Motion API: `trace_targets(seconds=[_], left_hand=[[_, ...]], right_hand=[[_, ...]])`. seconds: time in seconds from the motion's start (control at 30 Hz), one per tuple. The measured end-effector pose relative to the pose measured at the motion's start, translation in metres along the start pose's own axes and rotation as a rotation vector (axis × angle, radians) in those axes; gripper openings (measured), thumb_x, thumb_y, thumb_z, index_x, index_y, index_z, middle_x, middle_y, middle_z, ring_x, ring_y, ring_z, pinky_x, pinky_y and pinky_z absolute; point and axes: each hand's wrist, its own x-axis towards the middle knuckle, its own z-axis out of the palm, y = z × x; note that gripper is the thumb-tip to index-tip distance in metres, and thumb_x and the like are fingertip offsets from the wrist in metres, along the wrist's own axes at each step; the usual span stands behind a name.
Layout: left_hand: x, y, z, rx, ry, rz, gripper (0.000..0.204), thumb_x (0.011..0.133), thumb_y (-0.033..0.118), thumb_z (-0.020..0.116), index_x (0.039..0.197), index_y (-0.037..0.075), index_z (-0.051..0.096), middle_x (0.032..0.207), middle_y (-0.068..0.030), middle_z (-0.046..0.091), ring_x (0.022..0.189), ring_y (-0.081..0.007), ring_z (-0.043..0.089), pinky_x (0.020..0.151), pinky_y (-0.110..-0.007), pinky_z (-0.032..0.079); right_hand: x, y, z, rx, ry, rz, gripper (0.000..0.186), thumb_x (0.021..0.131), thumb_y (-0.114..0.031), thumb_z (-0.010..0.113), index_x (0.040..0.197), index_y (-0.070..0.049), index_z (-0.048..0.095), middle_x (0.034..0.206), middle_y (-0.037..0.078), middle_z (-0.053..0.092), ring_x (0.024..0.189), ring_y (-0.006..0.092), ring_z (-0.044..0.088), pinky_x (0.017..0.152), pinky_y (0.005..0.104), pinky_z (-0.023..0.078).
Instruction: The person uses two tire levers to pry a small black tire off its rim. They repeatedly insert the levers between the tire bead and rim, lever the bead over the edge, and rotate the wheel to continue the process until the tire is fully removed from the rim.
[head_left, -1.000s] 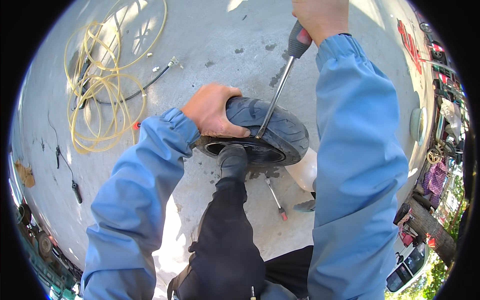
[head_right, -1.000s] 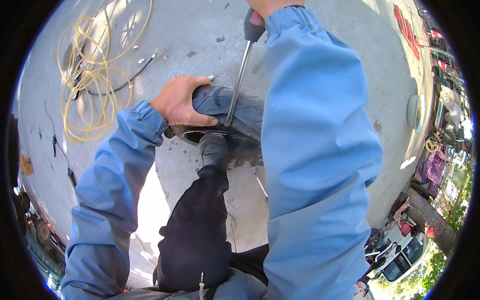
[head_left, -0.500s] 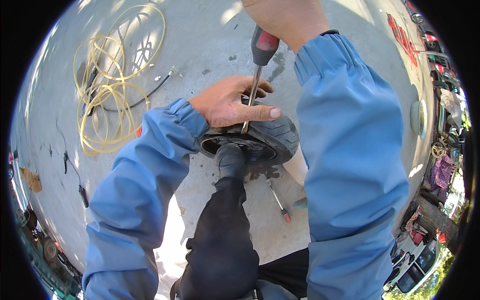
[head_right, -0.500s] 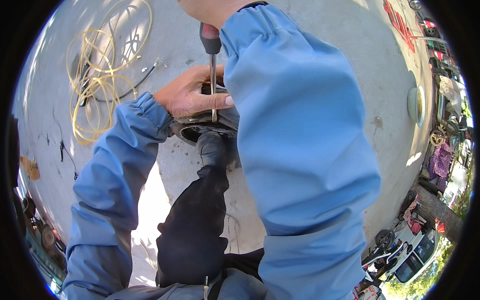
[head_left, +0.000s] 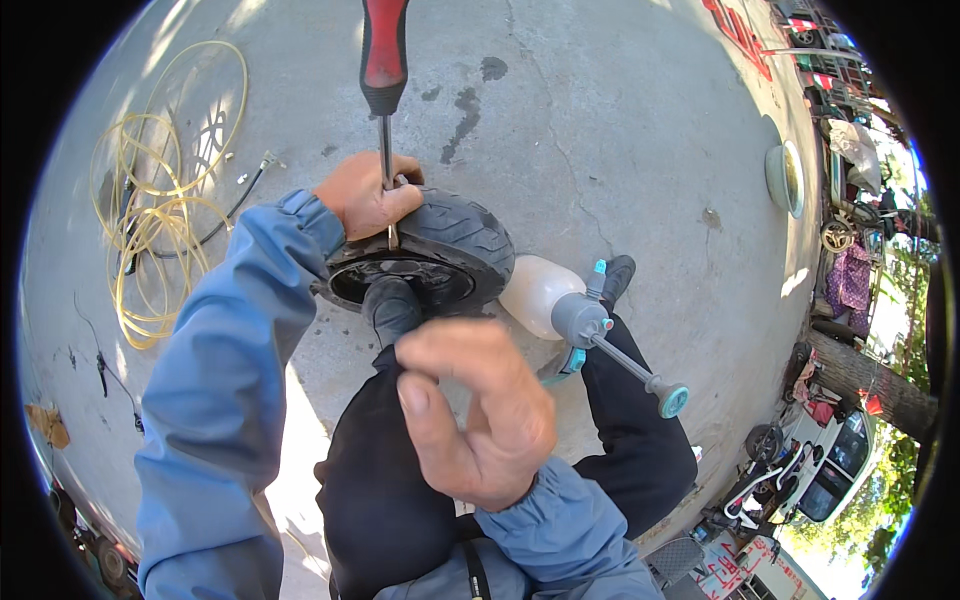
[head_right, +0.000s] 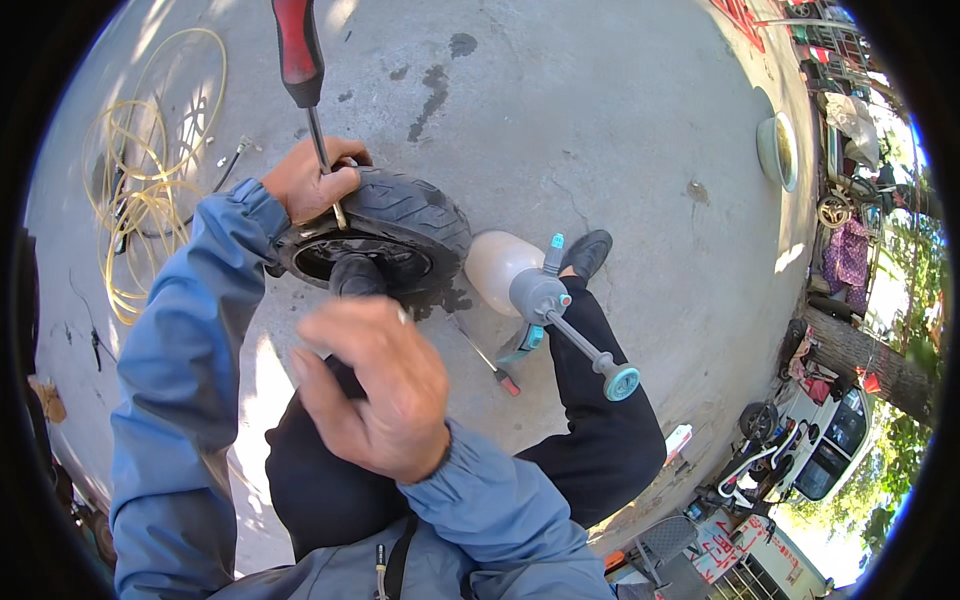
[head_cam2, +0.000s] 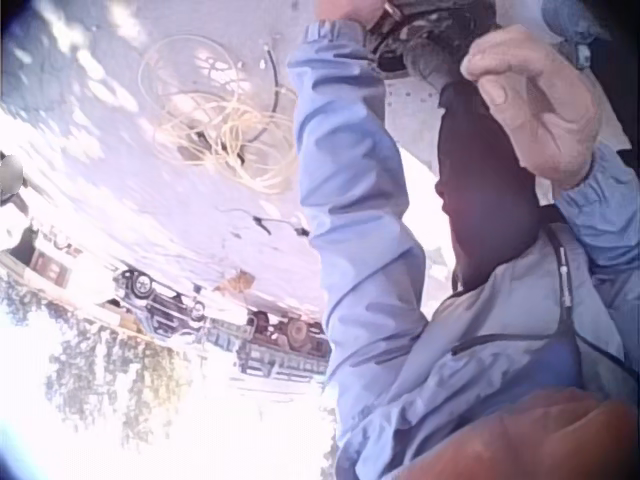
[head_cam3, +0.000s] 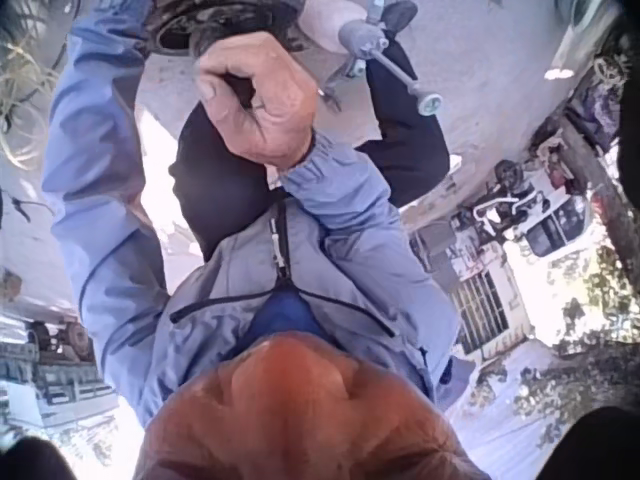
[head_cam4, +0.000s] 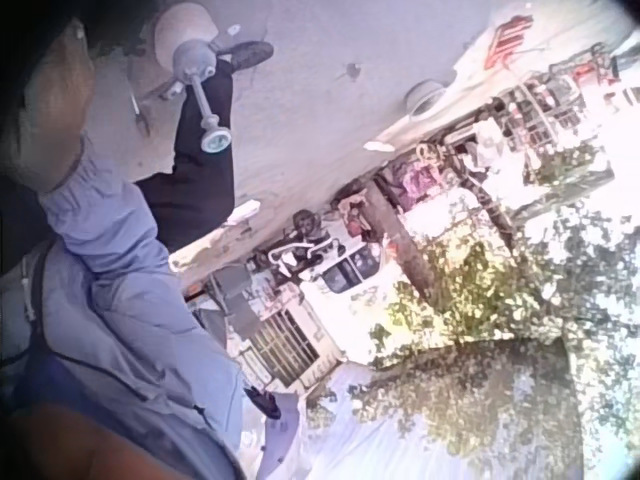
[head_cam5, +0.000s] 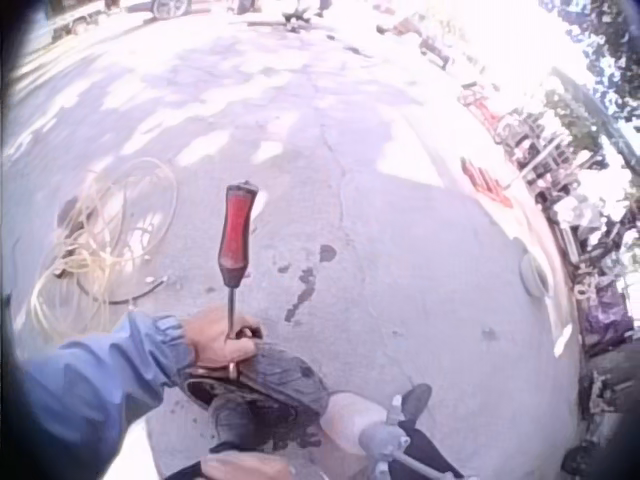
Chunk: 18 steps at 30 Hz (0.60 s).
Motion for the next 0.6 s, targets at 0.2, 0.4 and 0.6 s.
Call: trace_targets(seconds=[0.2,0.4,0.6], left_hand=[[0.009,0.006,-0.003,0.056,-0.062,0.022,0.054,0.083,0.035,0.058,0.118,-0.006,0.062,0.098,-0.0293,0.067,0.086,-0.0405,0.065,0.082,-0.048,0.051],[-0.014,0.024,0.004,0.135,-0.048,0.027,0.051,0.083,0.04,0.06,0.111,-0.003,0.065,0.092,-0.0291,0.068,0.085,-0.0456,0.066,0.079,-0.051,0.053],[-0.03,0.029,0.024,0.149,0.027,0.064,0.049,0.081,0.039,0.062,0.106,-0.003,0.068,0.08,-0.0284,0.067,0.077,-0.0498,0.066,0.074,-0.054,0.053]], right_hand=[[-0.234,0.044,-0.133,-0.336,0.219,1.174,0.043,0.09,-0.026,0.087,0.106,0.008,0.067,0.086,0.01,0.071,0.075,0.0139,0.066,0.069,0.0307,0.055],[-0.176,0.111,-0.153,-0.479,0.105,0.915,0.065,0.091,-0.031,0.087,0.133,0.008,0.057,0.117,0.016,0.067,0.099,0.0187,0.067,0.083,0.0334,0.058],[-0.144,0.151,-0.139,-0.137,0.266,0.904,0.029,0.097,-0.015,0.074,0.117,0.004,0.064,0.098,0.009,0.07,0.081,0.0138,0.065,0.07,0.0291,0.057]])
